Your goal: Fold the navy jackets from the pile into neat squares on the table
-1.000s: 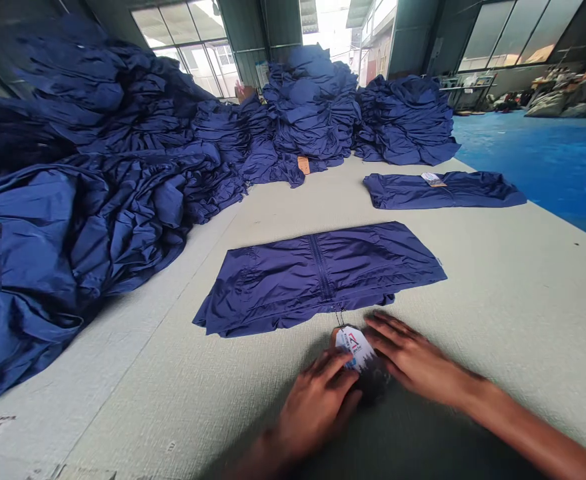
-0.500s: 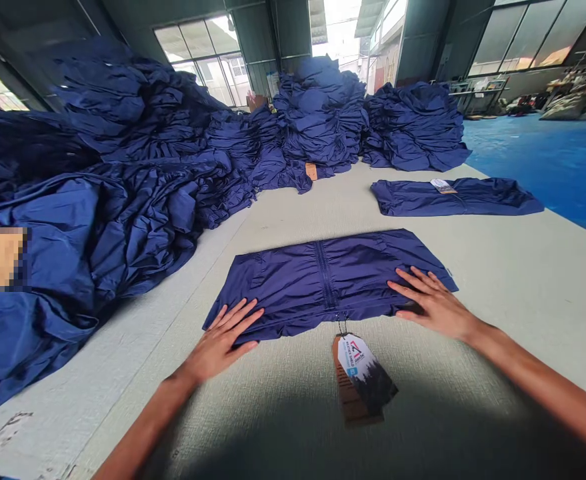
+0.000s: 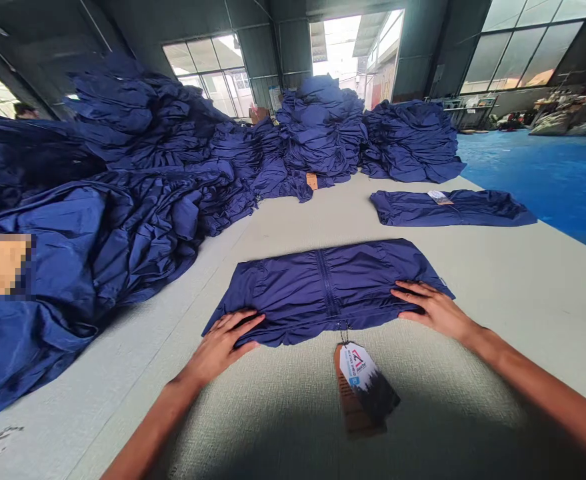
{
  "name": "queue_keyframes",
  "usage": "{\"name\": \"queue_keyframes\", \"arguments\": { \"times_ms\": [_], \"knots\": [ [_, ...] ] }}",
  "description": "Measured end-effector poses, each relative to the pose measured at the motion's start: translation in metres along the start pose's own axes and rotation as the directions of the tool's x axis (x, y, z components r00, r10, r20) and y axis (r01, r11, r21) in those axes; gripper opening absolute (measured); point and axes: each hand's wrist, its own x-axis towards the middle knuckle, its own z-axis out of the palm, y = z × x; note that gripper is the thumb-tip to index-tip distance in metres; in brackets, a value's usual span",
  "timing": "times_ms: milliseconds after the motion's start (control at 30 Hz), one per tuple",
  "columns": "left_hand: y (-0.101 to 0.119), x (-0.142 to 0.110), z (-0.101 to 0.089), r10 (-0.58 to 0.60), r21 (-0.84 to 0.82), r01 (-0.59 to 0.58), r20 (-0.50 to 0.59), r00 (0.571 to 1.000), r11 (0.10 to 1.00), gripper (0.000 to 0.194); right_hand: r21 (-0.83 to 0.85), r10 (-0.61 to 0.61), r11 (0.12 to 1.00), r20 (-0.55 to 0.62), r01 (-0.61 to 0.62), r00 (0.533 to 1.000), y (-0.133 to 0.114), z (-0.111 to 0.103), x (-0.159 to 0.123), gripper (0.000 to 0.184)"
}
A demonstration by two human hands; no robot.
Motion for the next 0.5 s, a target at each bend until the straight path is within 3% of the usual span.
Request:
{"name": "queue_keyframes", "arguments": {
  "times_ms": [133,267,367,500],
  "knots": [
    [0.017,0.013,0.006,-0.098,0.087,0.106,-0.091,0.991,0.991,0.034,-0.08,-0.027,0.996,-0.024,0.025,0.999,-0.004,0.004,0.011,0.034],
    [0.028,0.021,0.0,-0.118,0.149,0.132,-0.1,0.988,0.98,0.033,-0.175,-0.034,0.984,0.057,0.043,0.998,-0.011,-0.013,0.024,0.03],
    [0.032,0.02,-0.02,-0.146,0.173,0.156,-0.07,0.987,0.972,0.034,-0.18,0.006,0.983,0.143,0.02,0.99,-0.015,-0.042,0.028,0.03],
    [0.043,0.012,-0.07,-0.216,0.232,0.241,-0.125,0.968,0.943,0.036,-0.194,0.067,0.98,0.118,-0.044,0.991,-0.022,-0.09,0.026,0.03]
  ]
}}
